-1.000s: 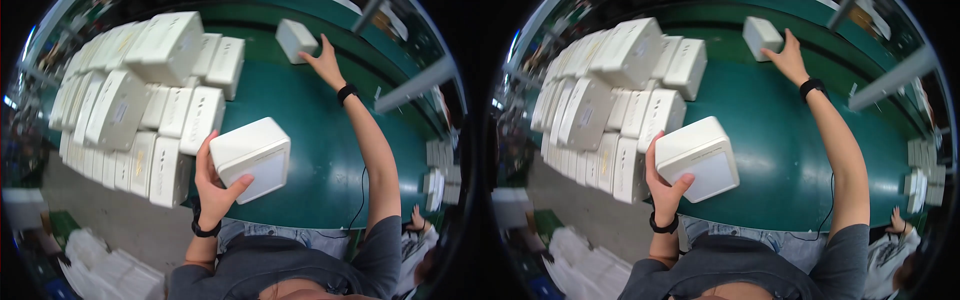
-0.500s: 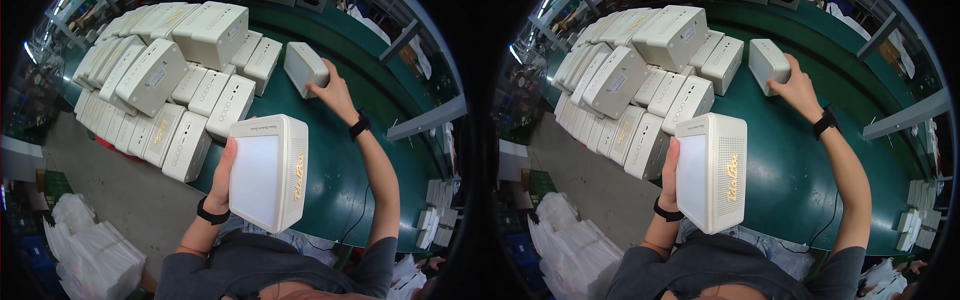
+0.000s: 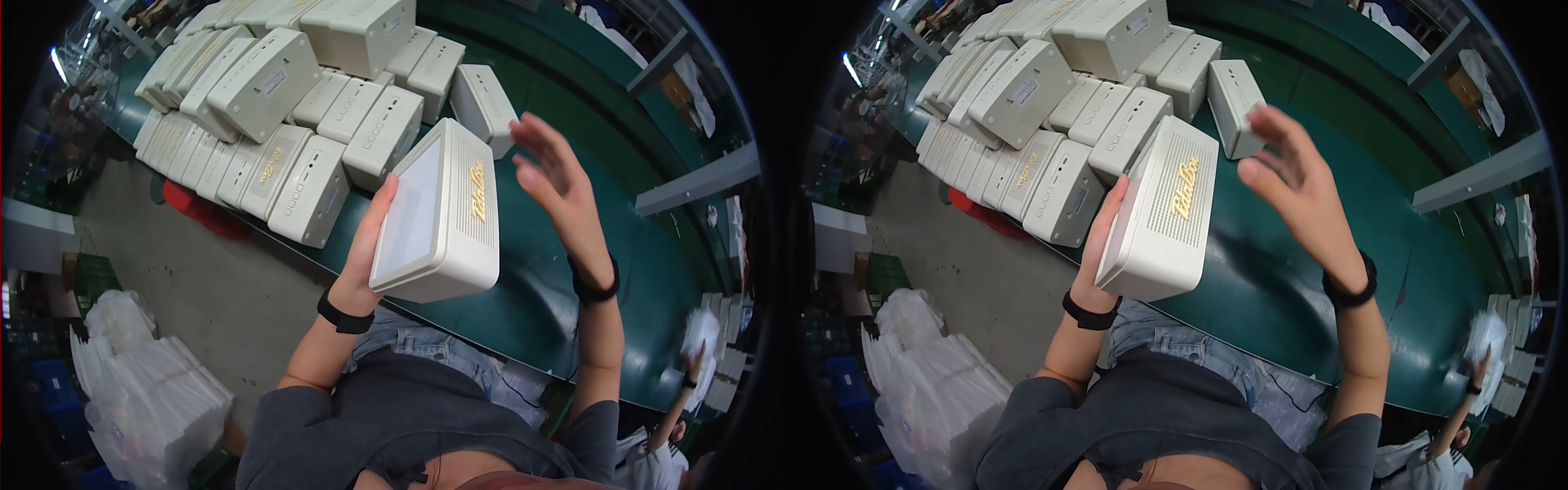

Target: The person picks up a speaker, turns it over to inspect it, and peels a protective film from the front panel before placing it on a shelf. This process is repeated with several other speakers from the assembly line.

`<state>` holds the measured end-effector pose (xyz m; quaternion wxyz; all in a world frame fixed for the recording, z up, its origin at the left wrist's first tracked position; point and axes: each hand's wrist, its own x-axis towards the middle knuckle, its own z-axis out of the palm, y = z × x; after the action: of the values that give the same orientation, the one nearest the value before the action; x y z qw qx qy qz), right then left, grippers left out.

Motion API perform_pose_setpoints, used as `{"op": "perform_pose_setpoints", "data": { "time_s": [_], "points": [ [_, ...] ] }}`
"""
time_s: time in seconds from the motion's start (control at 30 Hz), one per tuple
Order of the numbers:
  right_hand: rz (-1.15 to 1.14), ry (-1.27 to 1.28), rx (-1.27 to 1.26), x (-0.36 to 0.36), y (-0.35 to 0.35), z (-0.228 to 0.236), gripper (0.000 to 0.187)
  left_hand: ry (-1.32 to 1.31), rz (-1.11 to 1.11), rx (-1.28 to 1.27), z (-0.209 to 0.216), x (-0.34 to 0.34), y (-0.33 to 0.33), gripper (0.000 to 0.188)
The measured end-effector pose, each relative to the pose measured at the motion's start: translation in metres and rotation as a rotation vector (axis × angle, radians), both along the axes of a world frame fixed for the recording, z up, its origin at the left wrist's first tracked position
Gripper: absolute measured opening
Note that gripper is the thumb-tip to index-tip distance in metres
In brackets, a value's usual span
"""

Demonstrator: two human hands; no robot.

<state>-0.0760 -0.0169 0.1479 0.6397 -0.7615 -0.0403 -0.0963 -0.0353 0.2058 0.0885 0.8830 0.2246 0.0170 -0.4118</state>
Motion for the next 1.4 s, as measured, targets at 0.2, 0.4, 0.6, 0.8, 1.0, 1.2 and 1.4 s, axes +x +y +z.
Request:
{"op": "perform_pose_setpoints", "data": {
  "time_s": [0.2, 0.4, 0.6, 0.8, 1.0, 1.2, 1.4],
  "points": [
    [0.212, -0.108, -0.014, -0.058, 0.023, 0.023, 0.064, -0.015, -0.075, 0.025, 0.007, -0.007, -0.005, 0.056],
    [0.170, -0.107, -0.092, -0.069, 0.027, 0.011, 0.061, -0.048, -0.018, 0.068, 0.016, -0.017, -0.003, 0.054],
    [0.035, 0.076, 0.319, -0.072, 0.031, -0.003, 0.055, -0.153, 0.058, 0.104, 0.020, -0.023, 0.002, 0.057],
    [-0.063, 0.208, 0.642, -0.062, 0.034, -0.020, 0.048, -0.537, 0.249, 0.289, 0.035, -0.034, -0.006, 0.065],
    [-0.044, 0.242, 0.868, -0.054, 0.030, -0.045, 0.046, -1.010, 0.394, 0.420, 0.045, -0.041, -0.011, 0.065],
    [-0.001, 0.278, 0.955, -0.048, 0.031, -0.054, 0.046, -1.285, 0.482, 0.543, 0.044, -0.040, -0.007, 0.065],
    [0.048, 0.277, 1.008, -0.047, 0.022, -0.054, 0.044, -1.513, 0.478, 0.685, 0.056, -0.040, -0.003, 0.068]
  ]
}}
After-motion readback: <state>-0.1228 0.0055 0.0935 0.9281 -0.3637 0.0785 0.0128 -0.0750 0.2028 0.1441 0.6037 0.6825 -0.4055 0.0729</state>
